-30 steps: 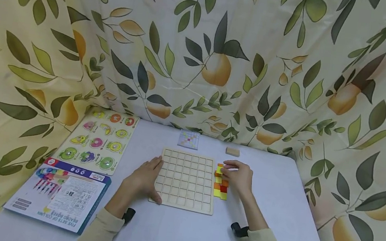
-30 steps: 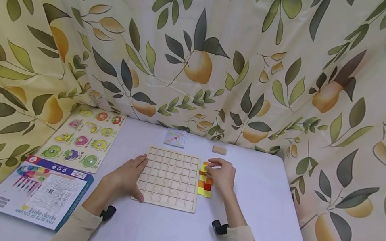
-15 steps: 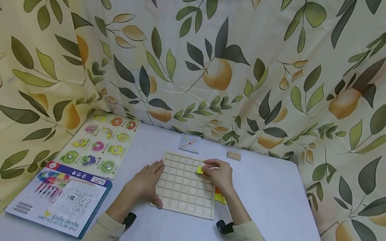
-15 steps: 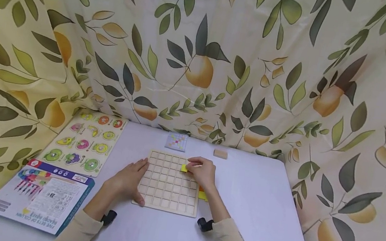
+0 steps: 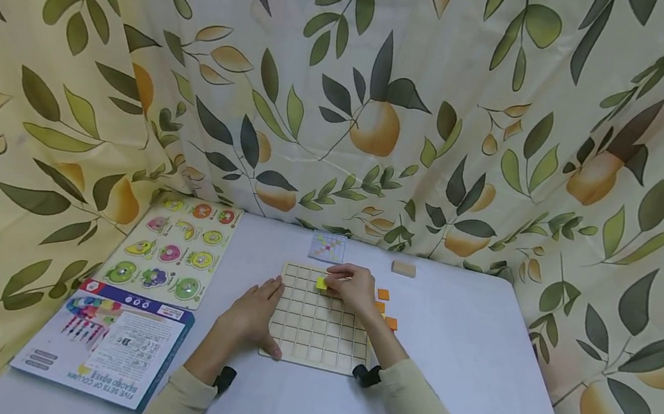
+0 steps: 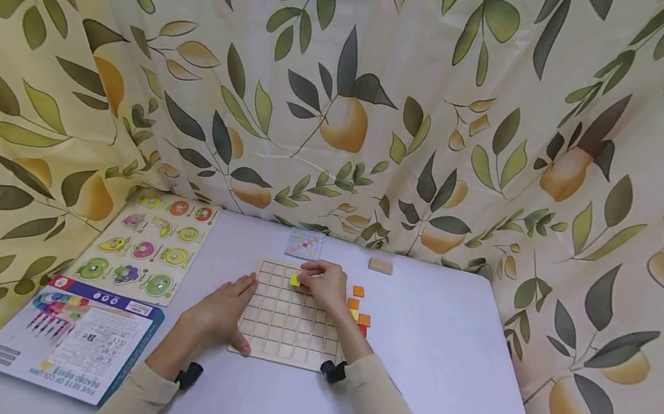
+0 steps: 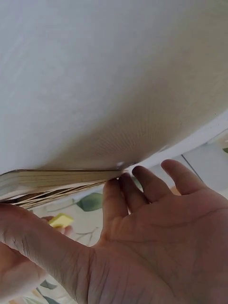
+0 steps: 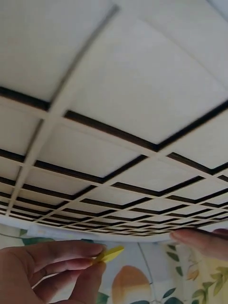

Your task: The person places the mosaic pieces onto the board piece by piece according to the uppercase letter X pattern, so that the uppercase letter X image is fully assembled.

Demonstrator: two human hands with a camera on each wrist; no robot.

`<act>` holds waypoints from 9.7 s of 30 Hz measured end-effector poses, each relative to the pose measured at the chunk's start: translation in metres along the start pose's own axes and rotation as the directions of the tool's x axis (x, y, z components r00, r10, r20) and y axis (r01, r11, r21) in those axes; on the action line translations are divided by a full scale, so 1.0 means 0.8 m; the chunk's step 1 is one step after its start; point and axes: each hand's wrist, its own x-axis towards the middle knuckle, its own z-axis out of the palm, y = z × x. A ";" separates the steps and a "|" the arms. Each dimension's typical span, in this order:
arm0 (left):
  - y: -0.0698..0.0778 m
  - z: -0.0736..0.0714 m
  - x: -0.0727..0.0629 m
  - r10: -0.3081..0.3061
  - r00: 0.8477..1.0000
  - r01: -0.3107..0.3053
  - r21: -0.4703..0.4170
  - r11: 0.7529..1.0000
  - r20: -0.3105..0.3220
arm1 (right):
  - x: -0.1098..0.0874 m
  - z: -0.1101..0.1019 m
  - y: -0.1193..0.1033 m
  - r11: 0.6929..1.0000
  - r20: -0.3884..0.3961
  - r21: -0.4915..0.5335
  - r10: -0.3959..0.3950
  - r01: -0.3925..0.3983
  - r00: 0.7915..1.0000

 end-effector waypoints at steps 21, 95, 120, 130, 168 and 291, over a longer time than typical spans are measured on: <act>-0.005 0.000 0.006 0.012 1.000 -0.013 0.017 1.000 0.029 | 0.027 0.049 0.001 0.996 0.034 -0.080 -0.039 0.041 0.999; 0.002 0.007 0.006 -0.005 0.999 0.004 0.011 1.000 0.039 | -0.086 -0.113 0.071 0.820 -0.090 -0.572 -0.082 0.016 0.993; 0.001 0.006 0.008 -0.030 0.999 0.030 0.012 0.999 0.035 | -0.078 -0.097 0.061 0.929 -0.217 -0.369 -0.120 0.033 0.969; 0.003 0.003 0.012 -0.024 0.999 0.023 0.009 1.000 0.039 | -0.063 -0.082 0.040 0.964 -0.220 -0.257 -0.119 0.060 0.968; 0.000 0.001 0.007 -0.014 1.000 0.014 0.002 1.000 0.028 | -0.026 0.040 0.015 0.956 -0.063 -0.227 -0.203 0.184 0.977; -0.002 0.003 0.011 -0.017 0.999 0.017 -0.005 1.000 0.040 | -0.073 -0.022 0.023 0.992 -0.088 -0.120 -0.040 0.030 0.995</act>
